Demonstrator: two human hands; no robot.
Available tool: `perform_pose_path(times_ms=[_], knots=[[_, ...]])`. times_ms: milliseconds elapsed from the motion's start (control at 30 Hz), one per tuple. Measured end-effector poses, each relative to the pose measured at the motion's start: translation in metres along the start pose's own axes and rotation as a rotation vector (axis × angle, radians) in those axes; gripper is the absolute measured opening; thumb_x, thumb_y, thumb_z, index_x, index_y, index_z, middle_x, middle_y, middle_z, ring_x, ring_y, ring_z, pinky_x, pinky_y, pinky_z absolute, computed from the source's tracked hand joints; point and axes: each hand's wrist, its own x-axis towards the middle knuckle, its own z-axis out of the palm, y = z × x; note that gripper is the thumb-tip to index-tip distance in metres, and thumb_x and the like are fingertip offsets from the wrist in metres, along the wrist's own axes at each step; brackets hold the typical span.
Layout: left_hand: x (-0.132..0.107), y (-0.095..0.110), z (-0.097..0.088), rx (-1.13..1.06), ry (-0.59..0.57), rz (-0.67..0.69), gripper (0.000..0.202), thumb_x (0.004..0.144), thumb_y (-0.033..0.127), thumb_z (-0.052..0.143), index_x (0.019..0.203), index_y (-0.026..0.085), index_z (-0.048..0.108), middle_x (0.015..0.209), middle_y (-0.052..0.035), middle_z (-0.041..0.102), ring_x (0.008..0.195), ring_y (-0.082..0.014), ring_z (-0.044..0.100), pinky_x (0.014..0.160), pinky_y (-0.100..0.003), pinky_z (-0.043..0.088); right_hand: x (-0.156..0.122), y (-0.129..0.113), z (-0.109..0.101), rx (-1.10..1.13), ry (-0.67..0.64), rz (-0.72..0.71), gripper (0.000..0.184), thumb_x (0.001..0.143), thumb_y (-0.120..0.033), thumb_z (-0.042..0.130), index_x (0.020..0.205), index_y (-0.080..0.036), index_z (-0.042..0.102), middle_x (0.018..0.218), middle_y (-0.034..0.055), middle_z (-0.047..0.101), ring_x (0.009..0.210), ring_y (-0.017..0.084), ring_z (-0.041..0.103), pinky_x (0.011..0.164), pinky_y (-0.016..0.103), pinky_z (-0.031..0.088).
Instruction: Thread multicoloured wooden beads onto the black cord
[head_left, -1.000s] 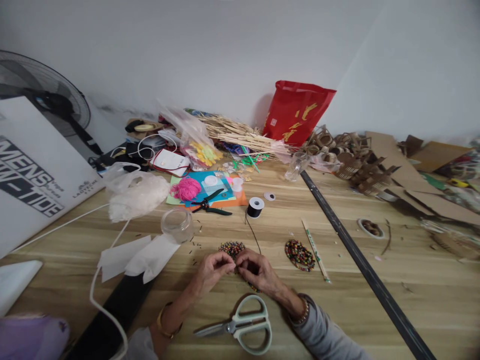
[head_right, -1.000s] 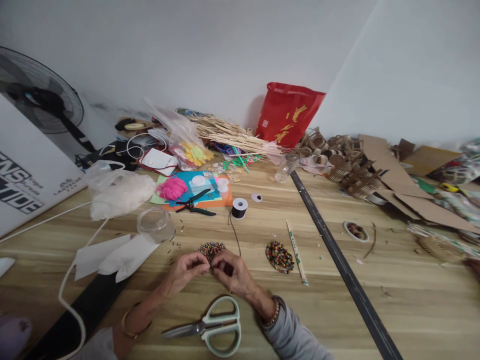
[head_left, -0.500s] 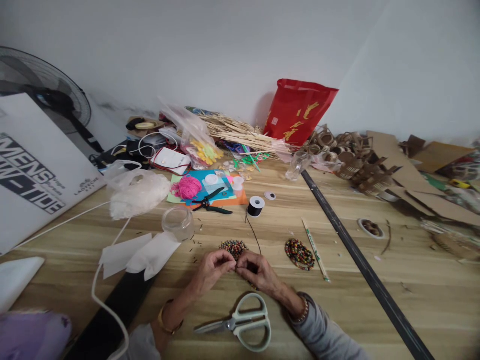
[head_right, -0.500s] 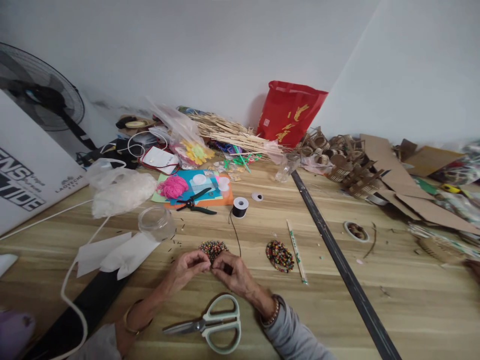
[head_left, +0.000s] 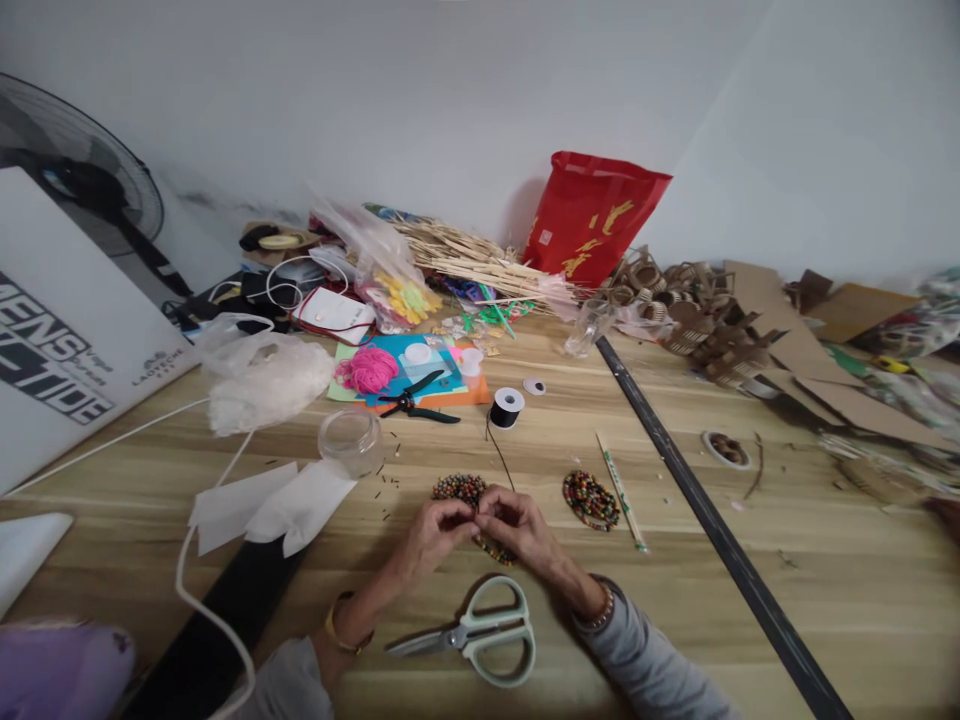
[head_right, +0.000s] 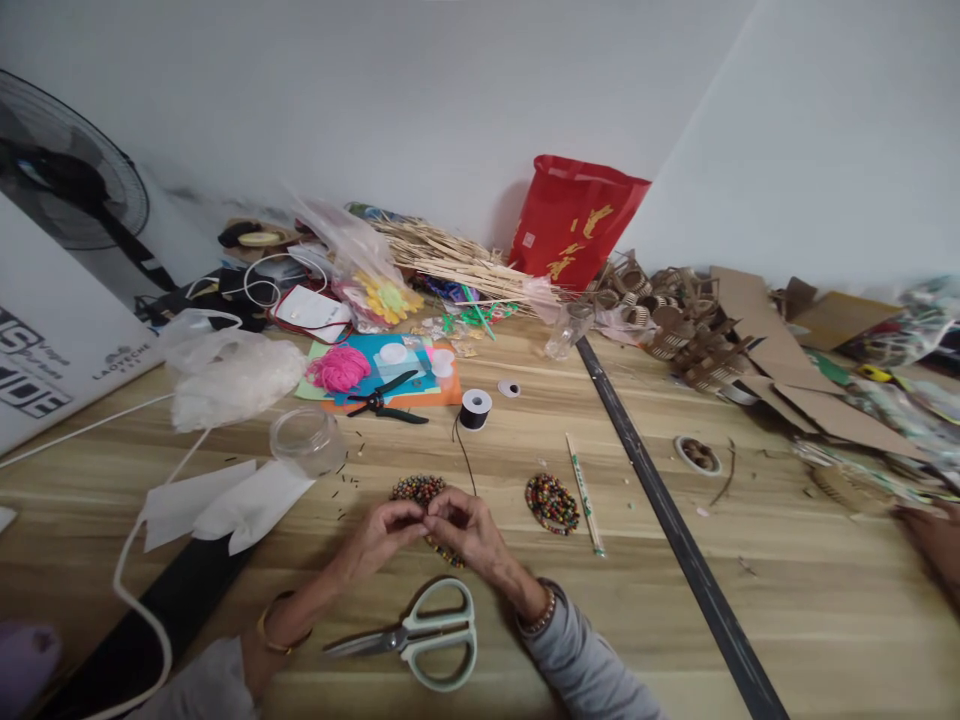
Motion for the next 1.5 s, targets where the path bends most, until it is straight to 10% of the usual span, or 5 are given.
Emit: perform_pose_path(times_ms=[233,433,633,967,1500], knots=[[0.002,0.002,0.003,0.007,-0.028,0.015,0.021,0.075,0.032,0.059,0.067,0.014,0.066,0.061,-0.0019,0.065,0.059,-0.0148,0.056,0.058,-0.024,0.042,0.002,-0.004,-0.019,-0.087,0.018,0.065,0.03,0.08,-0.044,0.063,0.077,-0.015,0.058,0.063,-0.0025,0.052,0.055,0.009,0.045,0.051,0.02,0.035],[-0.003,0.011,0.002,-0.048,-0.009,-0.018,0.024,0.075,0.034,0.059,0.062,0.015,0.061,0.059,-0.0013,0.064,0.057,-0.0138,0.056,0.057,-0.023,0.043,-0.002,-0.014,-0.061,-0.691,0.196,0.0,0.017,0.085,-0.029,0.054,0.078,-0.015,0.059,0.067,0.0004,0.058,0.061,0.012,0.052,0.056,0.021,0.038],[-0.01,0.015,-0.001,-0.114,0.015,-0.06,0.024,0.075,0.037,0.06,0.062,0.016,0.058,0.053,0.0015,0.06,0.052,-0.0129,0.055,0.053,-0.022,0.044,-0.022,-0.019,-0.058,-1.131,0.008,0.122,0.009,0.082,-0.013,0.055,0.085,-0.018,0.061,0.076,0.0013,0.063,0.064,0.013,0.056,0.058,0.021,0.036],[-0.015,0.012,-0.004,-0.243,-0.011,-0.077,0.026,0.076,0.039,0.061,0.065,0.016,0.056,0.054,0.0025,0.06,0.051,-0.0115,0.055,0.052,-0.021,0.045,-0.03,-0.03,-0.021,-1.199,-0.25,0.031,0.02,0.088,-0.012,0.051,0.103,-0.022,0.06,0.098,0.0028,0.056,0.076,0.012,0.058,0.067,0.022,0.04],[-0.011,0.013,-0.011,-0.271,0.17,-0.056,0.025,0.073,0.038,0.064,0.066,0.015,0.059,0.053,0.0022,0.06,0.05,-0.0117,0.055,0.052,-0.022,0.047,-0.033,-0.028,-0.044,-1.022,-0.325,-0.022,0.012,0.094,-0.018,0.044,0.087,-0.016,0.054,0.081,0.0017,0.058,0.067,0.011,0.053,0.063,0.021,0.04]])
